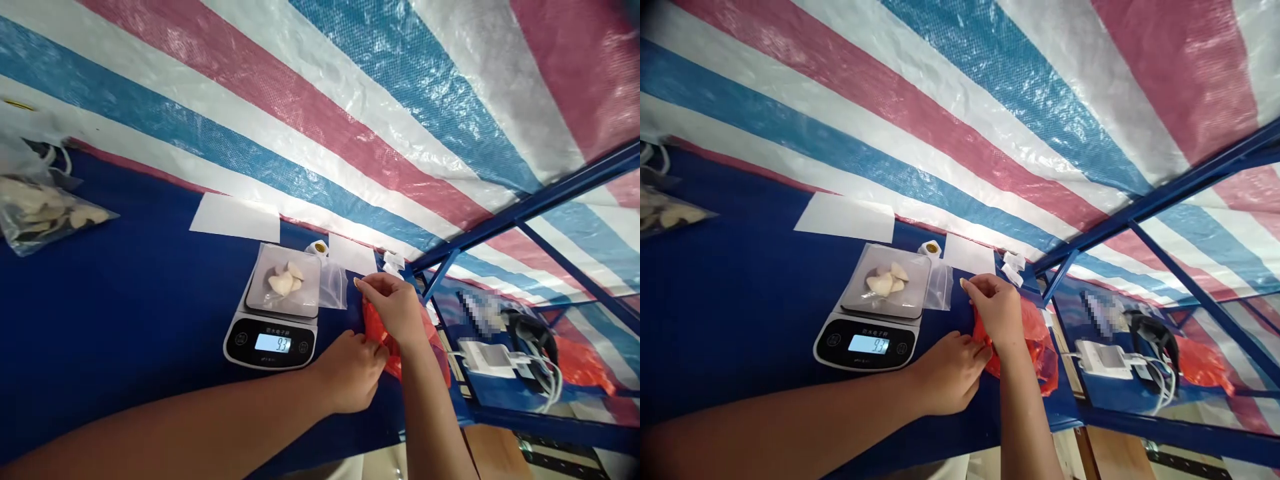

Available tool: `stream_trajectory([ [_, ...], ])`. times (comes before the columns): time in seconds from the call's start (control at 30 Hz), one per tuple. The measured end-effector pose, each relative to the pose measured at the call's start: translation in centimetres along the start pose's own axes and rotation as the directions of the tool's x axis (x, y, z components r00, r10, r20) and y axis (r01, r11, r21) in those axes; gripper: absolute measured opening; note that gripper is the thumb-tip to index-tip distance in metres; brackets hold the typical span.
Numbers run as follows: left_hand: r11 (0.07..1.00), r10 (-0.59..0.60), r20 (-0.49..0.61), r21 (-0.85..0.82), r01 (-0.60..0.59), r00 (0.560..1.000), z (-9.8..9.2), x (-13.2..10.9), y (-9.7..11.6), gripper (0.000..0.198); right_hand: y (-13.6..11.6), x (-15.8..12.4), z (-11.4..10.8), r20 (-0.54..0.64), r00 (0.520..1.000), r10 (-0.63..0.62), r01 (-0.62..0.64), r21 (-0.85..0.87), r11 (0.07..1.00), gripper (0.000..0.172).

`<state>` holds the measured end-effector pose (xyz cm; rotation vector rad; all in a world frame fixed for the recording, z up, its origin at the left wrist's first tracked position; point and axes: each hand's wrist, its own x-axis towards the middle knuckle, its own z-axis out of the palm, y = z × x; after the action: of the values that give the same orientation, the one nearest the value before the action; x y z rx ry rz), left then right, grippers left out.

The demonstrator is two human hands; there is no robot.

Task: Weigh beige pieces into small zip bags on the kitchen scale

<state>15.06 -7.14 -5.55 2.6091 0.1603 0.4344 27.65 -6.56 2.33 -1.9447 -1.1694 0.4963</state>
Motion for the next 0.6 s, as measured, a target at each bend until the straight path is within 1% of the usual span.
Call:
stream_trajectory([
  [0.07, 1.000, 0.004, 0.015, -0.004, -0.004, 1.000, -0.2, 0.0, 0.0, 0.038, -0.5, 0.4, 0.8, 0.011, 1.000, -0.013, 0.013, -0.035, 0.999, 0.040],
  [0.17, 0.999, 0.009, 0.023, -0.034, -0.009, 1.000, -0.2, -0.1, -0.1, 0.040, -1.0, 1.2, 1.5, 0.000, 1.000, -0.019, 0.019, -0.135, 0.991, 0.034],
  [0.2, 0.999, 0.014, 0.018, -0.041, -0.013, 1.000, -0.1, -0.1, -0.1, 0.042, -1.0, 1.3, 1.6, 0.012, 1.000, -0.004, 0.005, -0.122, 0.993, 0.033],
  [0.23, 0.999, 0.016, 0.010, -0.042, -0.016, 1.000, 0.0, -0.1, -0.1, 0.044, -0.8, 1.4, 1.6, 0.047, 0.999, 0.024, -0.020, -0.065, 0.998, 0.033],
  [0.3, 0.999, 0.012, -0.008, -0.036, -0.012, 1.000, 0.2, -0.2, -0.1, 0.044, 0.1, 1.1, 1.0, 0.112, 0.988, 0.103, -0.117, 0.127, 0.985, 0.038],
  [0.33, 0.999, 0.005, -0.016, -0.031, -0.006, 1.000, 0.2, -0.2, -0.1, 0.040, 0.9, 0.7, 0.4, 0.101, 0.983, 0.152, -0.172, 0.233, 0.957, 0.041],
  [0.37, 1.000, -0.001, -0.021, -0.031, 0.000, 1.000, 0.3, -0.2, -0.1, 0.036, 1.8, 0.1, -0.2, 0.050, 0.977, 0.209, -0.214, 0.329, 0.920, 0.044],
  [0.4, 0.999, -0.005, -0.025, -0.032, 0.004, 1.000, 0.3, -0.2, -0.1, 0.032, 2.7, -0.7, -1.0, -0.054, 0.959, 0.279, -0.233, 0.411, 0.882, 0.045],
  [0.43, 0.999, -0.005, -0.028, -0.031, 0.004, 1.000, 0.2, -0.2, -0.1, 0.029, 3.5, -1.6, -1.7, -0.145, 0.934, 0.327, -0.226, 0.470, 0.853, 0.045],
  [0.47, 1.000, -0.001, -0.030, -0.027, 0.000, 1.000, 0.2, -0.3, -0.1, 0.028, 4.2, -2.7, -2.3, -0.184, 0.916, 0.357, -0.222, 0.508, 0.832, 0.044],
  [0.53, 1.000, 0.007, -0.030, -0.012, -0.007, 1.000, 0.0, -0.3, -0.1, 0.029, 4.7, -5.3, -3.4, -0.201, 0.900, 0.387, -0.220, 0.555, 0.802, 0.044],
  [0.6, 1.000, 0.005, -0.028, -0.009, -0.005, 1.000, -0.3, -0.4, 0.0, 0.028, 4.3, -8.7, -4.4, -0.203, 0.892, 0.404, -0.228, 0.570, 0.790, 0.043],
])
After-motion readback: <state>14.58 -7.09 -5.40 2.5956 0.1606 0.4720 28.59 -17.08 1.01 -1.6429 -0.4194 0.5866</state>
